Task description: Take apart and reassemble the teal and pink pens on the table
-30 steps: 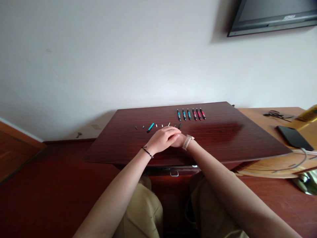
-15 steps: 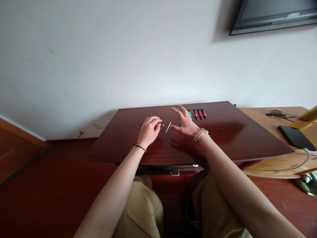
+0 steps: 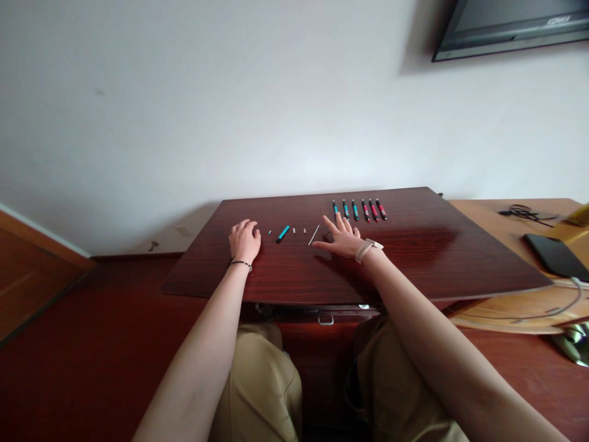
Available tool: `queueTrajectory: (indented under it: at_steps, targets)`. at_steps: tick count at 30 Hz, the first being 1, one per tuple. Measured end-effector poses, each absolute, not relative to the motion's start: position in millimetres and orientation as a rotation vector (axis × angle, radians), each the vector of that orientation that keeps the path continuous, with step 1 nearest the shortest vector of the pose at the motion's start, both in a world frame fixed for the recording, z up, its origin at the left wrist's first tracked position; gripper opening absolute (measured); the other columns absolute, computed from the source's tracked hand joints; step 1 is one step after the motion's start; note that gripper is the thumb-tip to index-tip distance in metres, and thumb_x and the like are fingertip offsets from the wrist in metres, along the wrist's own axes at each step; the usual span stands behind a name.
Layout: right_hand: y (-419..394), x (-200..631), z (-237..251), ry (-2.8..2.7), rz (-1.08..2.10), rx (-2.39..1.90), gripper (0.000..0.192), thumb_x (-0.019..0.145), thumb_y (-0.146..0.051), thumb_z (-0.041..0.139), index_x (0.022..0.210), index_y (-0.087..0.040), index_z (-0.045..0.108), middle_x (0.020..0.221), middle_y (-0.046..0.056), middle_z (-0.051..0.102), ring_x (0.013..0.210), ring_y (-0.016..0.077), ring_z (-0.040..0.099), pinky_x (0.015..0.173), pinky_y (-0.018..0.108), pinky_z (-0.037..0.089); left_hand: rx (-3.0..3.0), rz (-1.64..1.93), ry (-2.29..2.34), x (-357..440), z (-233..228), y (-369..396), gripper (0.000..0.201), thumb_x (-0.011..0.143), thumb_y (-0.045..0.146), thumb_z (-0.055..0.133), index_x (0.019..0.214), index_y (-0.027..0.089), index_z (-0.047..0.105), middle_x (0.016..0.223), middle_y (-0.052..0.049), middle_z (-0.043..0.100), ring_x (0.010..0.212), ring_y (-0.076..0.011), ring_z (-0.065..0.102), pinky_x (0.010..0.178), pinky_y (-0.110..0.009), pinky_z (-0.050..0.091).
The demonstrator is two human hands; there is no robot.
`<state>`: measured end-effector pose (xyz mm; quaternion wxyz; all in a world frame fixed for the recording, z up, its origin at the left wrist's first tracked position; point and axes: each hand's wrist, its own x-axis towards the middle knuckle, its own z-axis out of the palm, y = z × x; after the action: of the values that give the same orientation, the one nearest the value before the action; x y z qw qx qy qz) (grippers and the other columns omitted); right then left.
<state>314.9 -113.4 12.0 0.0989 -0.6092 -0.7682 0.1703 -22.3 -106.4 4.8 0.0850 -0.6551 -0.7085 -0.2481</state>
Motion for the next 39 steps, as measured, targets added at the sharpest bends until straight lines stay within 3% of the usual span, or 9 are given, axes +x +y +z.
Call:
queueTrajectory:
  at_steps: [5, 11, 13, 19, 24, 30, 39]
  targets:
    - [-113.4, 318.3, 6.6, -2.336, 0.560, -1.862, 0.114, 0.087, -0.097, 0.043, 0.176, -0.032, 0.014, 0.183, 0.018, 0.000, 0.169, 0.0427, 0.005, 0.129, 0.071, 0.010, -1.977, -0.717, -2.158, -24.3, 1.5, -103.1, 0.034, 0.102, 0.031, 0.053, 0.129, 0.025, 0.075, 0.153, -0.011, 0.062, 0.135, -0.0349, 0.056, 0.113, -0.051, 0.048]
    - [-112.1, 318.1, 4.7, -2.346, 0.528, -1.895, 0.107, 0.092, -0.092, 0.043, 0.173, -0.023, 0.028, 0.182, 0.022, 0.005, 0.168, 0.0415, 0.012, 0.131, 0.067, 0.013, -2.001, -0.722, -2.171, -25.7, -1.5, -99.6, 0.037, 0.104, 0.030, 0.049, 0.130, 0.022, 0.075, 0.148, -0.012, 0.066, 0.132, -0.0317, 0.060, 0.116, -0.045, 0.048]
    - [-111.6, 318.6, 5.2, -2.357, 0.490, -1.882, 0.097, 0.098, -0.082, 0.047, 0.170, -0.018, 0.035, 0.181, 0.023, 0.012, 0.167, 0.0407, 0.019, 0.130, 0.064, 0.019, -2.010, -0.716, -2.173, -27.0, -2.8, -99.1, 0.038, 0.104, 0.028, 0.048, 0.130, 0.021, 0.075, 0.146, -0.012, 0.068, 0.130, -0.0317, 0.062, 0.114, -0.044, 0.049]
    - [-107.5, 323.4, 7.8, -2.400, 0.304, -1.749, 0.054, 0.104, -0.048, 0.057, 0.148, -0.016, 0.062, 0.161, 0.022, 0.053, 0.151, 0.0390, 0.047, 0.120, 0.054, 0.043, -2.030, -0.693, -2.174, -29.1, -3.0, -98.7, 0.035, 0.102, 0.022, 0.050, 0.122, 0.021, 0.078, 0.136, -0.013, 0.073, 0.121, -0.0318, 0.064, 0.109, -0.045, 0.052]
    - [-99.3, 328.6, 4.9, -2.298, 0.254, -1.669, 0.066, 0.101, -0.032, 0.062, 0.163, -0.015, 0.046, 0.150, 0.019, 0.063, 0.140, 0.0350, 0.057, 0.118, 0.047, 0.045, -2.003, -0.689, -2.157, -31.6, -4.1, -96.2, 0.033, 0.101, 0.021, 0.051, 0.114, 0.022, 0.081, 0.127, -0.013, 0.074, 0.117, -0.0311, 0.065, 0.107, -0.043, 0.053]
    - [-95.0, 331.6, 3.5, -2.186, 0.225, -1.661, 0.061, 0.097, -0.026, 0.067, 0.156, -0.015, 0.054, 0.138, 0.018, 0.068, 0.127, 0.0333, 0.065, 0.114, 0.044, 0.047, -1.980, -0.694, -2.172, -33.0, -4.6, -95.4, 0.032, 0.099, 0.017, 0.051, 0.106, 0.023, 0.082, 0.120, -0.012, 0.074, 0.114, -0.0291, 0.068, 0.103, -0.041, 0.054]
    - [-100.9, 323.9, 13.3, -1.929, 0.295, -1.438, 0.069, 0.092, -0.028, 0.072, 0.158, -0.022, 0.052, 0.147, 0.016, 0.059, 0.122, 0.0307, 0.066, 0.108, 0.045, 0.056, -1.939, -0.857, -2.151, -19.6, 7.5, -102.6, 0.024, 0.101, 0.021, 0.056, 0.113, 0.025, 0.076, 0.117, -0.008, 0.076, 0.108, -0.0251, 0.071, 0.095, -0.035, 0.054]
